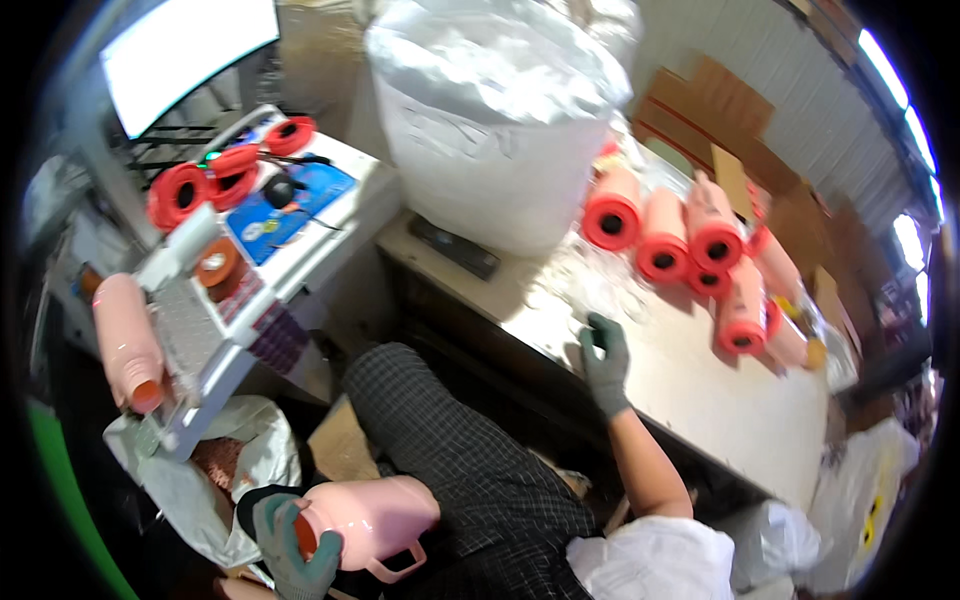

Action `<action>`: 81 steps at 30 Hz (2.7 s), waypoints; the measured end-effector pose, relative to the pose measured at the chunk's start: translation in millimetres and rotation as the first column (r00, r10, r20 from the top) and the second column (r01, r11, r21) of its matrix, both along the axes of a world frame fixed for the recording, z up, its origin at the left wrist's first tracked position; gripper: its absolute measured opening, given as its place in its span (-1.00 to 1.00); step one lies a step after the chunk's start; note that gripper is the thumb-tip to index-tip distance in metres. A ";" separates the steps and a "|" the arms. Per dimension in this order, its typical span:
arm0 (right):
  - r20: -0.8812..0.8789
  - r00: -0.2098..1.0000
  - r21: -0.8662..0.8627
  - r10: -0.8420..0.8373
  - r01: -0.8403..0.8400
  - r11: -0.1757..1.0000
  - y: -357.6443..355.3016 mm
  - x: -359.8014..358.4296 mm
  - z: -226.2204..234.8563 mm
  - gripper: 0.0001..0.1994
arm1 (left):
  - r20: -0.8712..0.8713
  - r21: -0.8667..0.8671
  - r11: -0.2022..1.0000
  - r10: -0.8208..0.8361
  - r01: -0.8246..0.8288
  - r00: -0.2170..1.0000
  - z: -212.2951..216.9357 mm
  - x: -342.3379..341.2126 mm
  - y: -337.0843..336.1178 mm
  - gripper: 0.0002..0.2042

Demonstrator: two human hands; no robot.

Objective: The person sits on the floor in a workshop and assembles pink plastic pitchers by hand. They repeatedly pick up a pitcher body, apply a label, and screw on a red lid, then place the finished unit on a nearby table. The process is repeated for multiple units.

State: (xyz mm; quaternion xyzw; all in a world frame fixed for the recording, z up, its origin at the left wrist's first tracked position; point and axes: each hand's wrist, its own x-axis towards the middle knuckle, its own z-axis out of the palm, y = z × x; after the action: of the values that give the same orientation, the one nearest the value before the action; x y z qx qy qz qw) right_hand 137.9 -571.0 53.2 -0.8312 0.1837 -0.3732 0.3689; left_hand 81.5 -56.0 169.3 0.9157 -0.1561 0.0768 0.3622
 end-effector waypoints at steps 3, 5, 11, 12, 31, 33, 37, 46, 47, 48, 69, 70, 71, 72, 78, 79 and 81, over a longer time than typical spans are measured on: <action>0.109 0.990 0.039 0.086 -0.091 0.995 7.5 26.5 2.0 -0.73 | 0.028 0.071 0.996 0.043 -0.045 0.999 16.2 12.2 -10.5 -0.56; 0.170 0.958 0.068 0.230 -0.244 0.967 39.7 61.7 18.5 -0.77 | 0.064 0.073 0.996 0.051 -0.056 0.997 22.2 20.2 -14.0 -0.56; 0.191 0.721 -0.053 0.666 -0.670 0.740 171.7 212.4 56.0 -0.78 | 0.029 -0.106 0.971 0.220 -0.216 0.975 -22.5 24.0 19.2 -0.61; 0.189 0.705 -0.074 0.684 -0.684 0.725 191.0 240.3 59.2 -0.77 | 0.027 -0.105 0.966 0.239 -0.235 0.971 -26.6 22.2 24.0 -0.61; -0.476 0.838 -0.630 0.268 -0.537 0.561 299.7 628.4 81.3 -0.63 | -0.311 -0.208 0.852 0.408 -0.480 0.859 -114.3 -18.7 69.8 -0.65; -0.479 0.809 -0.474 0.340 -0.565 0.676 294.1 636.6 75.7 -0.71 | -0.309 -0.194 0.865 0.393 -0.462 0.866 -113.5 -15.8 73.2 -0.65; 0.021 0.906 -0.483 0.423 -0.361 0.797 286.6 605.3 75.6 -0.74 | -0.277 -0.159 0.890 0.376 -0.428 0.884 -111.2 -13.0 75.0 -0.65; 0.529 0.647 0.597 0.549 -0.744 0.300 191.6 237.8 65.1 -0.69 | -0.088 -0.175 0.902 0.385 -0.395 0.919 -92.8 5.5 62.1 -0.76; 0.505 0.661 0.696 0.555 -0.692 0.192 163.0 198.6 29.6 -0.55 | -0.073 -0.200 0.900 0.381 -0.388 0.922 -91.9 8.2 58.3 -0.78; 0.439 0.706 0.831 0.556 -0.555 0.048 153.5 153.2 22.6 -0.53 | -0.101 -0.227 0.891 0.381 -0.394 0.919 -91.9 7.2 59.1 -0.79; 0.141 0.742 0.330 0.655 -0.659 0.676 179.2 28.9 55.7 -0.54 | -0.342 -0.794 0.408 0.311 -0.450 0.887 -164.6 -19.6 10.1 -0.79; 0.254 0.681 0.388 0.687 -0.723 0.572 188.2 29.3 64.9 -0.50 | -0.381 -0.838 0.327 0.223 -0.437 0.897 -163.5 -19.6 6.2 -0.81; 0.191 0.625 0.201 0.757 -0.780 0.593 194.2 26.4 78.8 -0.47 | -0.346 -0.790 0.432 0.272 -0.435 0.898 -161.7 -22.3 4.1 -0.80; 0.156 0.586 0.085 0.795 -0.810 0.581 197.2 23.0 79.0 -0.45 | -0.297 -0.735 0.526 0.317 -0.428 0.901 -159.1 -22.9 1.0 -0.79; 0.178 0.465 -0.150 0.867 -0.858 0.491 196.9 5.9 63.9 -0.29 | -0.246 -0.723 0.593 0.258 -0.354 0.934 -129.6 -20.7 -11.1 -0.67; 0.177 0.450 -0.132 0.875 -0.870 0.475 197.5 3.9 64.5 -0.30 | -0.314 -0.785 0.508 0.165 -0.353 0.935 -136.2 -22.0 -7.4 -0.65; 0.180 0.433 -0.099 0.883 -0.885 0.454 196.6 -0.9 70.5 -0.32 | -0.346 -0.814 0.433 0.171 -0.386 0.922 -136.1 -27.9 -11.1 -0.68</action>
State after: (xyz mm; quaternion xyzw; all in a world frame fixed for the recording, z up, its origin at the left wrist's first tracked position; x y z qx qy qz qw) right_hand 137.0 -374.4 123.7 -0.7593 -0.3147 -0.2079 0.5302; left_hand 53.6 -67.1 33.2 0.6198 0.0981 0.1060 0.7713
